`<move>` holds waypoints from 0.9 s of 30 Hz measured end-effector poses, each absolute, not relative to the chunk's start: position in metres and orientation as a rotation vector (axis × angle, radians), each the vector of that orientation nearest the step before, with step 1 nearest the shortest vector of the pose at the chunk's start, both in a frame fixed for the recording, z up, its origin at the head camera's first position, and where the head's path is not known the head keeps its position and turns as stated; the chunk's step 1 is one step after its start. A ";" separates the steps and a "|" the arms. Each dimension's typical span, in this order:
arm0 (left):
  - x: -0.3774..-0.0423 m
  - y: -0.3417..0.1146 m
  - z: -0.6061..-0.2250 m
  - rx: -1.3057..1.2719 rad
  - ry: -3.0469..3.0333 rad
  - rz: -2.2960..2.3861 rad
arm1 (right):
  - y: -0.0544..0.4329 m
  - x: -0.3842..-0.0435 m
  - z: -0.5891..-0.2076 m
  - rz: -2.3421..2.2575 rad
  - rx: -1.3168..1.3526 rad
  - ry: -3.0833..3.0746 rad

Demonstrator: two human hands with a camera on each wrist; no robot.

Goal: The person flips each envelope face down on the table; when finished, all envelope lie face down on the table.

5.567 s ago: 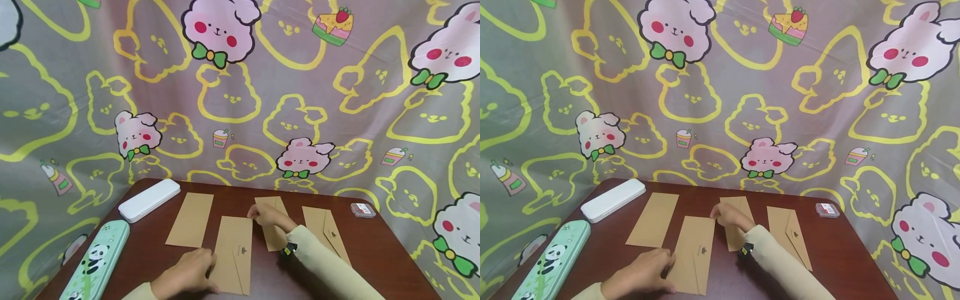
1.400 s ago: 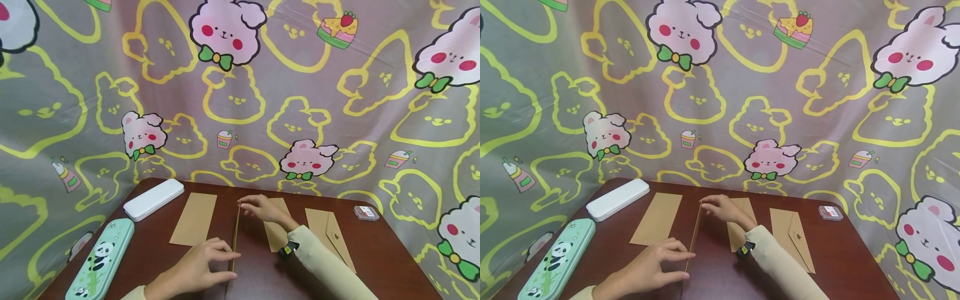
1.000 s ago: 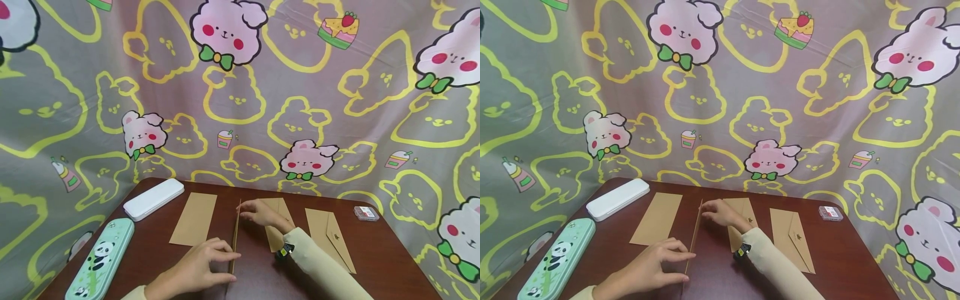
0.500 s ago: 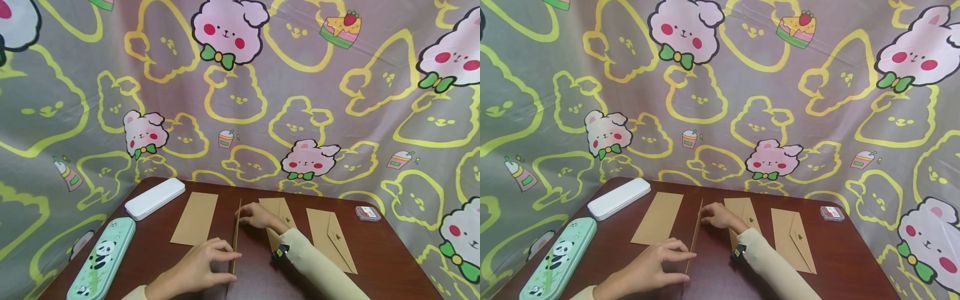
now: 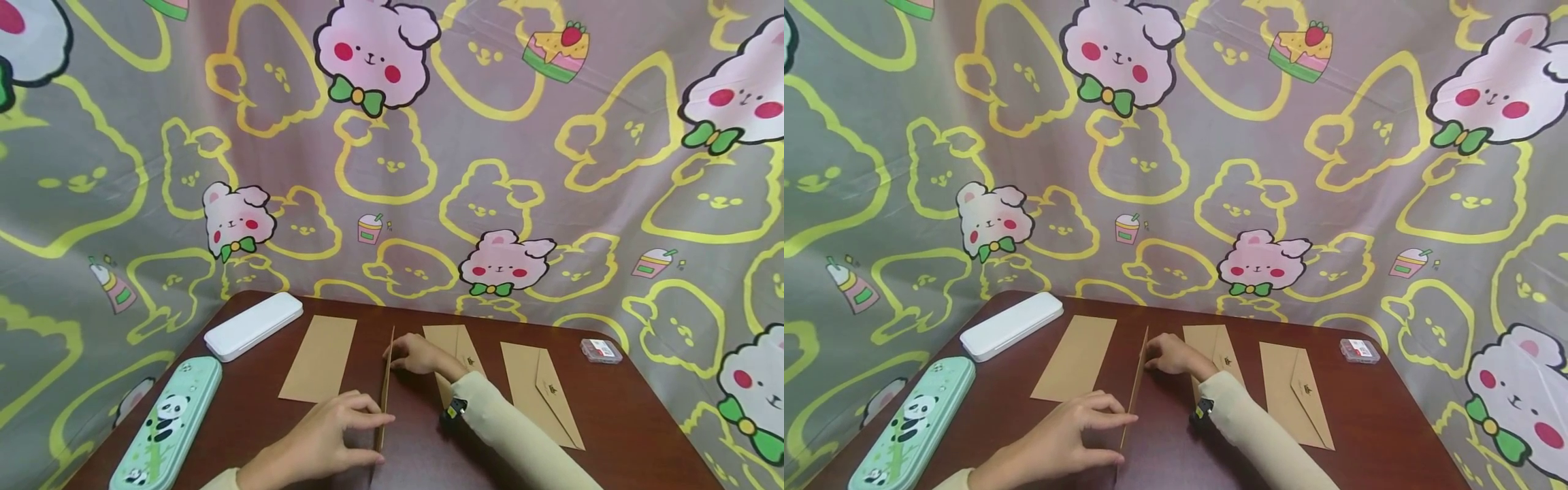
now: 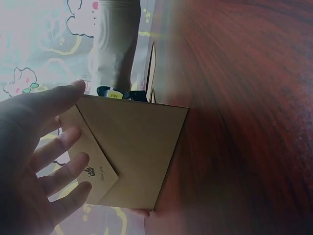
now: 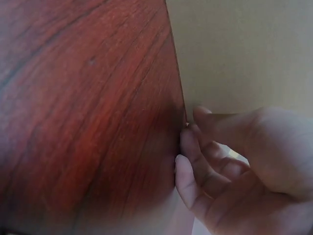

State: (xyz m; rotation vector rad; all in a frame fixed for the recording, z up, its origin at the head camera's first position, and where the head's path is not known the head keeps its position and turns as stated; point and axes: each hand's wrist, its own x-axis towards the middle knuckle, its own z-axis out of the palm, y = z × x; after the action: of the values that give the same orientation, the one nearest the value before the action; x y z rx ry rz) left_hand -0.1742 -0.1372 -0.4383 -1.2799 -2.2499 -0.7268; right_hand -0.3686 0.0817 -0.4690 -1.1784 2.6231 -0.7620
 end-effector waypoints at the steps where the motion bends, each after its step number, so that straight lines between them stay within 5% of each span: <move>1: -0.174 -0.137 -0.438 -1.279 -2.249 -0.727 | 0.081 -0.368 -0.469 -0.753 -1.180 2.632; 17: -0.175 -0.141 -0.435 -1.252 -2.175 -0.725 | 0.096 -0.375 -0.454 -0.785 -1.230 2.556; 27: -0.177 -0.151 -0.431 -1.199 -2.170 -0.775 | 0.116 -0.375 -0.439 -0.934 -1.039 2.481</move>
State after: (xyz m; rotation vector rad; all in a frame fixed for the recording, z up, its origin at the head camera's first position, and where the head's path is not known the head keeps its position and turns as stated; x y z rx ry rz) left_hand -0.1773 -0.1507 -0.4315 -1.1988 -2.1697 -0.7746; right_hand -0.3754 0.1161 -0.4391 -1.0390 2.4808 -0.9337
